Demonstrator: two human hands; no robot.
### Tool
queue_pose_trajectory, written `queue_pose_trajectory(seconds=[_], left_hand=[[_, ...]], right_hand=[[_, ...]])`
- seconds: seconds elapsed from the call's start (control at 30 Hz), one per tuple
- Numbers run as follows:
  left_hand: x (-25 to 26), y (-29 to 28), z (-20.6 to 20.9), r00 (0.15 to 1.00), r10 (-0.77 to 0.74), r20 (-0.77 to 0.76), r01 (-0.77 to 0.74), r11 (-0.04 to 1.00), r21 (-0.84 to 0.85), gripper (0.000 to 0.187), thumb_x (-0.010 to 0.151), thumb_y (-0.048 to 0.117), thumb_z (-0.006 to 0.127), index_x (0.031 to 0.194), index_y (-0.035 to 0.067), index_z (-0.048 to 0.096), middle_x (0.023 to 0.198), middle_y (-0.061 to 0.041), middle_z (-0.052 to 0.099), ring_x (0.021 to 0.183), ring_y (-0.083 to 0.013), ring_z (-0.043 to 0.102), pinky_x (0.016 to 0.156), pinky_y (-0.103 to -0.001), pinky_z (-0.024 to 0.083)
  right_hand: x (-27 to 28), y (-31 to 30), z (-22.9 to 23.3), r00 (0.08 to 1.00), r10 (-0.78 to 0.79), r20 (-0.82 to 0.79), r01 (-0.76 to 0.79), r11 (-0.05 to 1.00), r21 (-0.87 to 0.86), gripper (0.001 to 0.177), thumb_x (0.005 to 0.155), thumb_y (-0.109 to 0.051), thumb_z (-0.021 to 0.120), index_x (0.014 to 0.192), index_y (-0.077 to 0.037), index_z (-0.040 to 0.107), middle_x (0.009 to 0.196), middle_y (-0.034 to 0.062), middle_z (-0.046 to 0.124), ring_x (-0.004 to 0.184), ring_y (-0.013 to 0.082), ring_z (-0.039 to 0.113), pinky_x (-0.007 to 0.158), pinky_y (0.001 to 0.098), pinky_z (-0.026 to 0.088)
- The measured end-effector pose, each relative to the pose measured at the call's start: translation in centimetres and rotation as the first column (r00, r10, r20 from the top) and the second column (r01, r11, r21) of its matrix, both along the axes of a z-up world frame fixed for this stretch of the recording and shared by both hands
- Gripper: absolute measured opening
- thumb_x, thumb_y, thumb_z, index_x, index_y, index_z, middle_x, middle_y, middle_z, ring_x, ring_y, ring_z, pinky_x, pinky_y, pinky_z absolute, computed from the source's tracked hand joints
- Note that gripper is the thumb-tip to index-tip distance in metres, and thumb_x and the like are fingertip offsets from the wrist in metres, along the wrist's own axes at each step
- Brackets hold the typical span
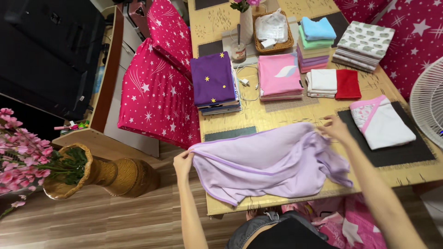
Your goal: The person folds several pieces of bedding, including a patterned sheet, a white towel with pink trim, and a purple towel, on a dining table. Each item is smoothed, folded into a compact rectangle, and stacked with other folded linens.
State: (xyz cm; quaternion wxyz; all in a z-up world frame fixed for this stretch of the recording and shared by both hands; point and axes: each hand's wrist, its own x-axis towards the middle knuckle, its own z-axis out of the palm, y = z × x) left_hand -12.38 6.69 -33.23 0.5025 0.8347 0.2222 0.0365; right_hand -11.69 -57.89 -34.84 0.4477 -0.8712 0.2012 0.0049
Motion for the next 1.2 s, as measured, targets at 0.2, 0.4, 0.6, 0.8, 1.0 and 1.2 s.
queue_pose_trajectory(seconds=[0.2, 0.4, 0.6, 0.8, 1.0, 1.2], left_hand=[[0.1, -2.2, 0.0, 0.992, -0.009, 0.128, 0.004, 0.999, 0.041, 0.025, 0.085, 0.019, 0.076, 0.107, 0.006, 0.080, 0.091, -0.016, 0.079, 0.080, -0.0214, 0.075, 0.077, -0.033, 0.057], [-0.5, -2.2, -0.2, 0.984, -0.056, 0.171, 0.038, 0.994, 0.107, 0.023, 0.086, 0.018, 0.076, 0.106, 0.009, 0.081, 0.097, -0.014, 0.077, 0.083, -0.0219, 0.073, 0.077, -0.034, 0.056], [-1.0, -2.6, -0.6, 0.984, -0.054, 0.171, 0.039, 0.995, 0.088, 0.022, 0.086, 0.016, 0.076, 0.106, 0.009, 0.081, 0.102, -0.013, 0.076, 0.084, -0.0211, 0.071, 0.078, -0.033, 0.055], [-1.4, -2.8, -0.9, 0.982, -0.042, 0.185, 0.024, 0.995, 0.100, 0.022, 0.085, 0.016, 0.076, 0.105, 0.009, 0.081, 0.102, -0.012, 0.076, 0.082, -0.0200, 0.070, 0.078, -0.033, 0.055], [-1.8, -3.0, -0.6, 0.982, -0.037, 0.185, 0.021, 0.996, 0.086, 0.022, 0.085, 0.015, 0.076, 0.106, 0.009, 0.081, 0.102, -0.011, 0.075, 0.081, -0.0194, 0.069, 0.078, -0.033, 0.055], [-1.7, -2.9, -0.3, 0.988, -0.047, 0.150, 0.032, 0.995, 0.097, 0.023, 0.085, 0.014, 0.076, 0.106, 0.009, 0.081, 0.104, -0.011, 0.075, 0.084, -0.0204, 0.069, 0.079, -0.033, 0.055]], right_hand=[[-2.9, 3.6, -3.0, 0.912, 0.411, 0.010, -0.351, 0.792, -0.500, 0.046, 0.074, -0.015, 0.075, 0.119, -0.009, 0.071, 0.117, 0.0208, 0.070, 0.112, 0.0367, 0.068, 0.098, 0.0438, 0.056], [-3.2, 4.1, -4.6, 0.991, -0.073, 0.115, 0.115, 0.905, -0.410, 0.078, 0.068, -0.022, 0.085, 0.135, 0.006, 0.056, 0.107, 0.0293, 0.068, 0.098, 0.0444, 0.066, 0.087, 0.0524, 0.052], [-3.4, 2.9, -4.6, 0.965, 0.264, -0.005, -0.262, 0.955, -0.137, 0.037, 0.069, -0.027, 0.076, 0.094, -0.001, 0.083, 0.088, 0.0088, 0.078, 0.084, 0.0250, 0.075, 0.081, 0.0409, 0.063], [-2.6, 4.6, -4.2, 0.923, 0.289, -0.256, -0.357, 0.891, -0.282, 0.072, 0.066, -0.051, 0.086, 0.124, -0.012, 0.066, 0.097, 0.0107, 0.075, 0.089, 0.0287, 0.074, 0.081, 0.0401, 0.056], [-2.5, 5.7, -5.5, 0.940, 0.328, 0.099, -0.160, 0.676, -0.719, 0.033, 0.059, -0.049, 0.089, 0.081, -0.026, 0.082, 0.119, 0.0164, 0.072, 0.108, 0.0402, 0.066, 0.082, 0.0525, 0.051], [0.2, 3.4, -7.2, 0.998, -0.009, -0.061, 0.030, 0.939, 0.342, 0.035, 0.074, -0.019, 0.078, 0.102, 0.001, 0.073, 0.096, 0.0125, 0.076, 0.086, 0.0225, 0.069, 0.076, 0.0330, 0.053]])
